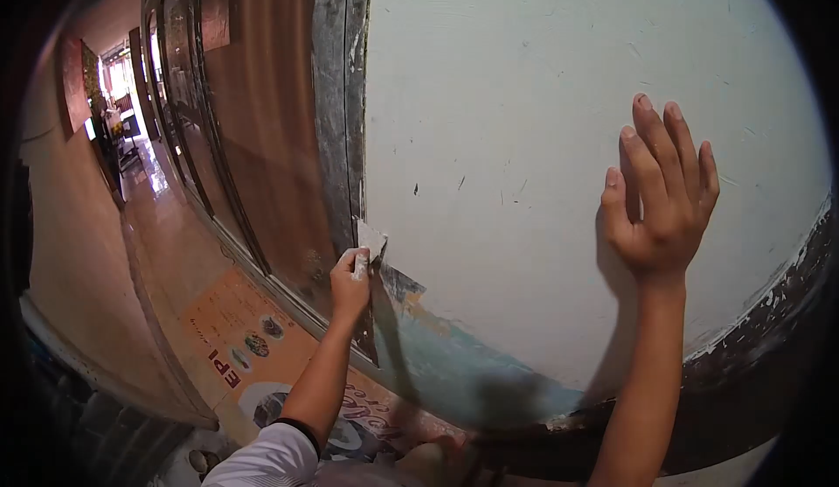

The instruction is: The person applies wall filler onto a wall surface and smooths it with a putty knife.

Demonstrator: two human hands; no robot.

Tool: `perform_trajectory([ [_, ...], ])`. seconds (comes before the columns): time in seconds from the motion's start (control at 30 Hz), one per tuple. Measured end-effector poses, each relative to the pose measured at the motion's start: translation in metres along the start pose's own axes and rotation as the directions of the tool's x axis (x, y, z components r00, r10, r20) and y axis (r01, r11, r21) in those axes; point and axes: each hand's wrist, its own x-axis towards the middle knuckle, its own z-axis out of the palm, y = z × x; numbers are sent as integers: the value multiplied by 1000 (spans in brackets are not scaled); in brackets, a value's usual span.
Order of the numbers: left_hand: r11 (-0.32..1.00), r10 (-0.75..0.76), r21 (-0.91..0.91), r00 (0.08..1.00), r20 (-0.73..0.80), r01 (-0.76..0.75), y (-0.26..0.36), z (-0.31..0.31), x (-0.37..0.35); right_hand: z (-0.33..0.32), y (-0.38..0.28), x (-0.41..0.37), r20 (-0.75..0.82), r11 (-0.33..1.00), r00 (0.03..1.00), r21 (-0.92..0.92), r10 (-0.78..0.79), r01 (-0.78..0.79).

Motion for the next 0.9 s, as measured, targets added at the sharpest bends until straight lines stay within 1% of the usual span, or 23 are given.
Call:
perform_trajectory([
  [0.03, 997, 35, 71, 999, 2, -35, -2, 0, 2, 2, 1, 0, -21, 1000, 1000, 3, -9, 9],
  [0.13, 998, -1, 62, 1000, 7, 1, -12, -3, -4, 2, 1, -1, -18, 1000, 1000, 6, -13, 13],
  [0.17, 994, -99, 44, 995, 31, 97, -18, -6, -9, 1, 1, -1, -18, 1000, 1000, 5, -13, 13],
  [0.27, 996, -70, 56, 997, 13, 69, -35, -1, -10, 0, 0, 0, -12, 1000, 1000, 9, -2, 2],
  [0.3, 992, -103, 71, 994, 32, 100, -5, -4, -6, -1, 0, 0, -4, 1000, 1000, 3, 5, -5],
  [0.37, 993, -109, 51, 993, 41, 107, 1, -1, 2, 0, 0, -1, 6, 1000, 1000, 2, 8, -8],
  [0.4, 994, -107, 30, 993, 51, 105, 2, -1, 5, 2, 1, -1, -13, 1000, 1000, 8, 0, 1],
  [0.43, 998, -60, 34, 998, 32, 59, -3, 0, 4, 3, 2, -1, -31, 1000, 999, 15, -9, 10],
  [0.47, 998, -57, 32, 998, 31, 56, -5, 0, 2, 3, 1, -1, -34, 1000, 999, 13, -10, 10],
  [0.53, 999, -9, 46, 1000, 11, 8, -11, -2, -4, 1, 0, -1, -5, 1000, 1000, 7, 5, -5],
  [0.57, 995, -95, -8, 995, 43, 96, -21, -3, -7, 1, 0, -1, -14, 1000, 1000, 1, -2, 2],
  [0.6, 996, -92, -8, 995, 41, 92, -20, -3, -6, 1, 0, 0, -18, 1000, 1000, 0, -1, 1],
  [0.67, 997, -21, 81, 1000, 10, 20, -17, 1, -5, 1, -1, 0, -7, 1000, 1000, -10, 1, -1],
  [0.7, 994, -96, 54, 995, 23, 95, 1, 1, 0, 1, 0, -1, -2, 1000, 1000, -5, 6, -6],
  [0.73, 994, -97, 53, 995, 21, 95, 2, 3, 2, 1, 0, -1, -3, 1000, 1000, -5, 4, -4],
  [0.8, 999, -41, 34, 999, 14, 40, 3, 3, 5, 0, 0, -1, -2, 1000, 1000, 3, 8, -8],
  [0.87, 998, -21, 59, 1000, 8, 21, 5, 2, 3, 0, 0, 1, -10, 1000, 1000, 1, 9, -9],
  [0.9, 997, 38, 67, 999, -10, -37, 6, -1, 0, 0, 0, 1, -9, 1000, 1000, 0, 7, -7],
])
